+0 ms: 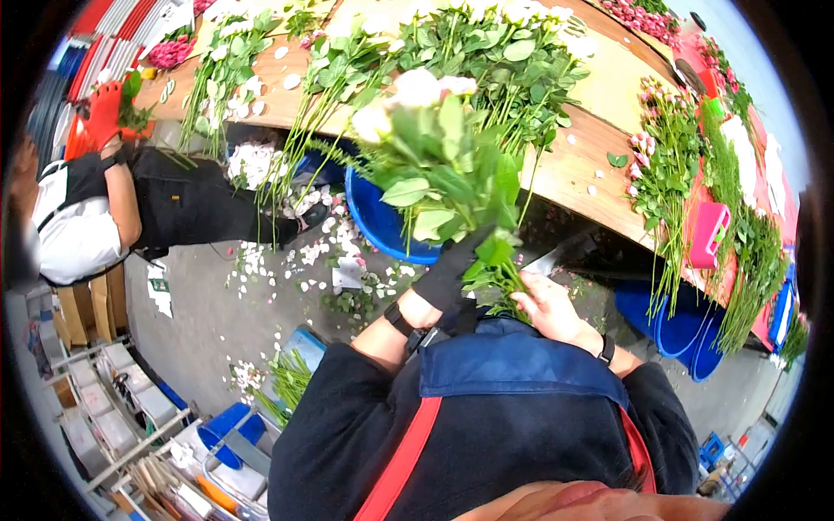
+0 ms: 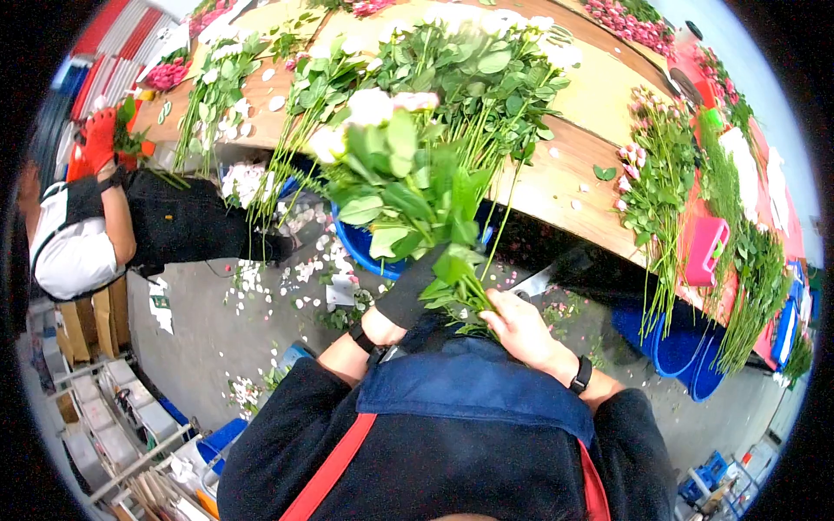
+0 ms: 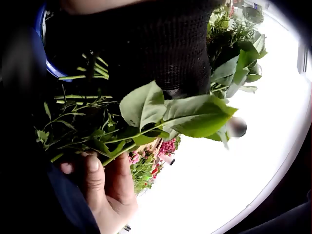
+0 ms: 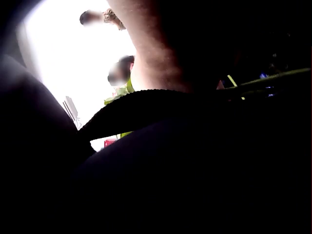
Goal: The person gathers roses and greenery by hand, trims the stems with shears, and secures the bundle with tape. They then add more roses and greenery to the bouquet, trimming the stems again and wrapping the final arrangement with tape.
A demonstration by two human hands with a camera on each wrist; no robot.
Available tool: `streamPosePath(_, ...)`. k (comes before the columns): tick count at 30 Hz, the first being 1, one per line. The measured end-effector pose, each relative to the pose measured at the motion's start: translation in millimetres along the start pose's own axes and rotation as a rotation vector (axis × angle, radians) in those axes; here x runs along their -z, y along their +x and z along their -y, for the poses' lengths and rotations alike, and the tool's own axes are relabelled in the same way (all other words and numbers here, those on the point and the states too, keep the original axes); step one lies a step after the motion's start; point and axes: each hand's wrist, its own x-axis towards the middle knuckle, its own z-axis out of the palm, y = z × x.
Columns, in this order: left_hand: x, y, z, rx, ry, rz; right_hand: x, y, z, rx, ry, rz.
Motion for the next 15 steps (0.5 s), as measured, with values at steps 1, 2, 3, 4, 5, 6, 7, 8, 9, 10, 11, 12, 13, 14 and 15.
streamPosePath(1, -7.1, -10.1, -9.0, -0.011, -0.038, 0.028, 3.3, 7.3, 4.5, 0.077, -0.077, 0.055)
streamPosePath(2, -13.9, -19.3, -19.3, -0.016, -0.075, 0.057, 7.5, 14.1, 8.3, 0.147, -0.154, 0.108)
streamPosePath(3, 0.6, -10.7, -18.9, -0.031, -0.025, 0.118, 14.2, 23.3, 11.9, 0.073, -0.103, 0.21)
streamPosePath(4, 6.2, -7.6, -16.3, 0.031, -0.066, 0.054, 10.7, 30.6, -2.6, 0.125, 0.031, 0.107)
streamPosePath(5, 20.2, 1.0, -9.8, -0.022, -0.193, 0.184, 14.3, 44.7, -24.5, 0.089, -0.015, 0.171)
streamPosePath(6, 41.1, 12.6, -0.4, -0.076, -0.324, 0.31, 29.0, 66.1, -6.3, -0.094, 0.114, -0.006)
streamPosePath(7, 67.3, 24.0, 7.8, -0.073, -0.253, 0.254, 34.0, 86.9, -28.0, -0.224, 0.182, -0.086)
streamPosePath(8, 85.3, 31.6, 11.1, -0.043, -0.345, 0.333, 39.6, 109.5, -40.5, -0.241, 0.089, -0.255)
streamPosePath(9, 93.4, 33.5, 9.4, -0.079, -0.301, 0.435, 36.0, 133.2, -79.9, -0.298, 0.002, -0.362)
streamPosePath(10, 99.3, 33.3, 5.8, -0.116, -0.257, 0.536, 42.7, 153.7, -84.3, -0.346, -0.049, -0.406)
streamPosePath(11, 99.8, 28.2, -2.6, -0.096, -0.213, 0.583, 40.6, 173.3, -92.2, -0.356, -0.015, -0.482)
streamPosePath(12, 95.0, 18.2, -6.5, -0.14, -0.364, 0.459, 38.6, 185.9, -86.3, -0.39, 0.028, -0.477)
streamPosePath(13, 90.7, 12.9, -12.8, -0.172, -0.309, 0.466, 35.6, 198.1, -76.3, -0.423, 0.073, -0.47)
streamPosePath(14, 89.6, 9.8, -17.4, -0.204, -0.252, 0.472, 31.9, 209.5, -67.4, -0.454, 0.118, -0.463)
streamPosePath(15, 93.2, 9.0, -19.9, -0.206, -0.267, 0.456, 27.2, 222.0, -60.1, -0.415, -0.055, -0.469)
